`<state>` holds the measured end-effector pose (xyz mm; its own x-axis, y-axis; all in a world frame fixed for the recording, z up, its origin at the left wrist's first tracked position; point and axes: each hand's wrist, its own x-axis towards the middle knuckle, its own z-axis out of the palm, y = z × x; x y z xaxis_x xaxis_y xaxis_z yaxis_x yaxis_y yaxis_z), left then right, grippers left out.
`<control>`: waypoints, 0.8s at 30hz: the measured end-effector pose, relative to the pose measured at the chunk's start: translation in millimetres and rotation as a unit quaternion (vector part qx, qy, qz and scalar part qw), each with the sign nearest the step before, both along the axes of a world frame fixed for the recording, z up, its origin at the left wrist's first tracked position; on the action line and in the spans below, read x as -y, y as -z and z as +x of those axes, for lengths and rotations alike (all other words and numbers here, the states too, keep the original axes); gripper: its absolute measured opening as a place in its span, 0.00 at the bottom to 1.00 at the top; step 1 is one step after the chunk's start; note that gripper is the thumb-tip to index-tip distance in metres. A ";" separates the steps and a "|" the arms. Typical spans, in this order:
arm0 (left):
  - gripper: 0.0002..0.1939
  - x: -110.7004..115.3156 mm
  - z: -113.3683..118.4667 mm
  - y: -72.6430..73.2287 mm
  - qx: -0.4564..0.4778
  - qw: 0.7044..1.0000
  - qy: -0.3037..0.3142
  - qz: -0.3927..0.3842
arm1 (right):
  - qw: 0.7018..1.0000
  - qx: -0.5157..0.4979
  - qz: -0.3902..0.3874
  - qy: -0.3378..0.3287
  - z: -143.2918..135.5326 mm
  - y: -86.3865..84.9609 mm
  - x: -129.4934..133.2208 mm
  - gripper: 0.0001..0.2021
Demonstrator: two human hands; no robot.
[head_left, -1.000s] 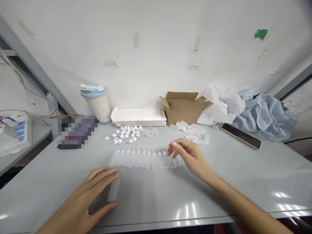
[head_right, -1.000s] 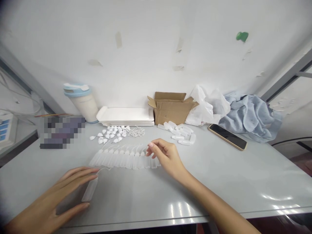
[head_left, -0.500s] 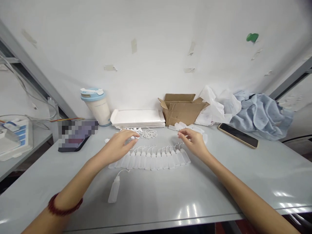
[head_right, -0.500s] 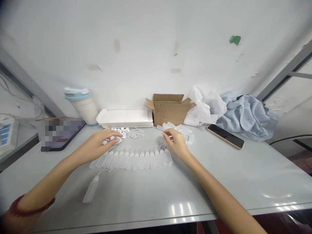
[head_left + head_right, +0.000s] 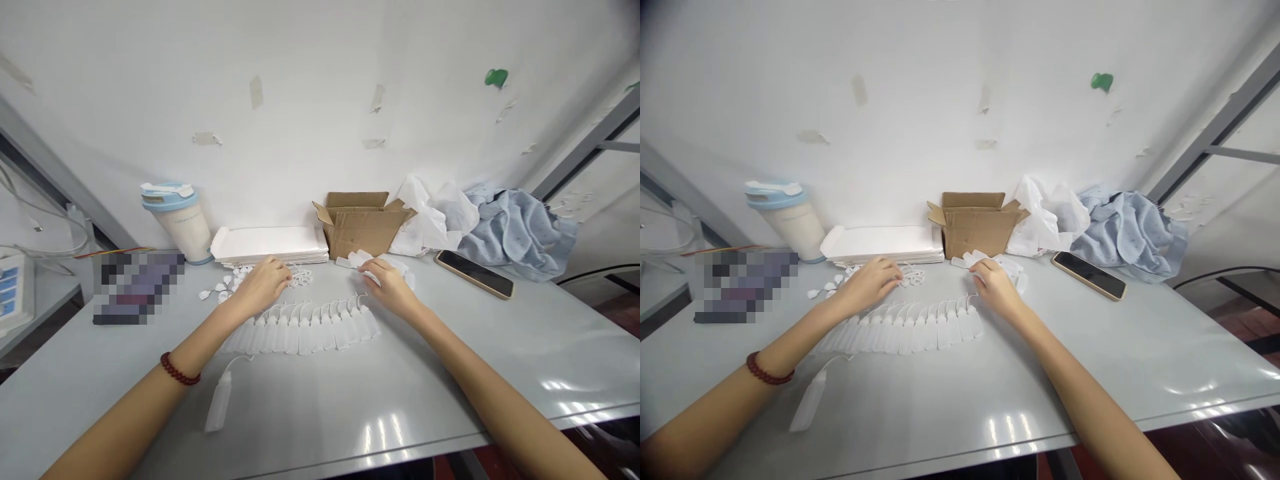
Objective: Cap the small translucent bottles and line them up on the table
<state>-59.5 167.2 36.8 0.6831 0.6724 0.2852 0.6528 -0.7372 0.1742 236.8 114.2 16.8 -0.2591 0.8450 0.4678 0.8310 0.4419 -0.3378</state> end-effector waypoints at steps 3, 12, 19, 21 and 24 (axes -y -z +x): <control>0.12 4.7 -4.1 -1.2 0.015 1.000 -0.011 0.010 | 1.000 0.016 0.002 0.021 5.6 -6.2 0.7 0.11; 0.12 22.2 -7.2 -20.1 0.168 0.983 -0.075 -0.019 | 0.993 0.062 -0.083 0.054 19.2 -25.7 7.6 0.14; 0.12 31.5 -9.7 -33.2 0.191 0.974 -0.118 -0.039 | 0.984 0.115 -0.123 0.049 21.4 -28.0 9.8 0.13; 0.11 38.8 -13.3 -35.5 0.197 0.971 -0.130 -0.039 | 0.982 0.129 -0.129 0.037 19.9 -25.1 9.7 0.13; 0.10 51.3 -18.4 -34.9 0.204 0.966 -0.152 -0.049 | 0.979 0.152 -0.128 0.034 17.5 -19.5 8.4 0.13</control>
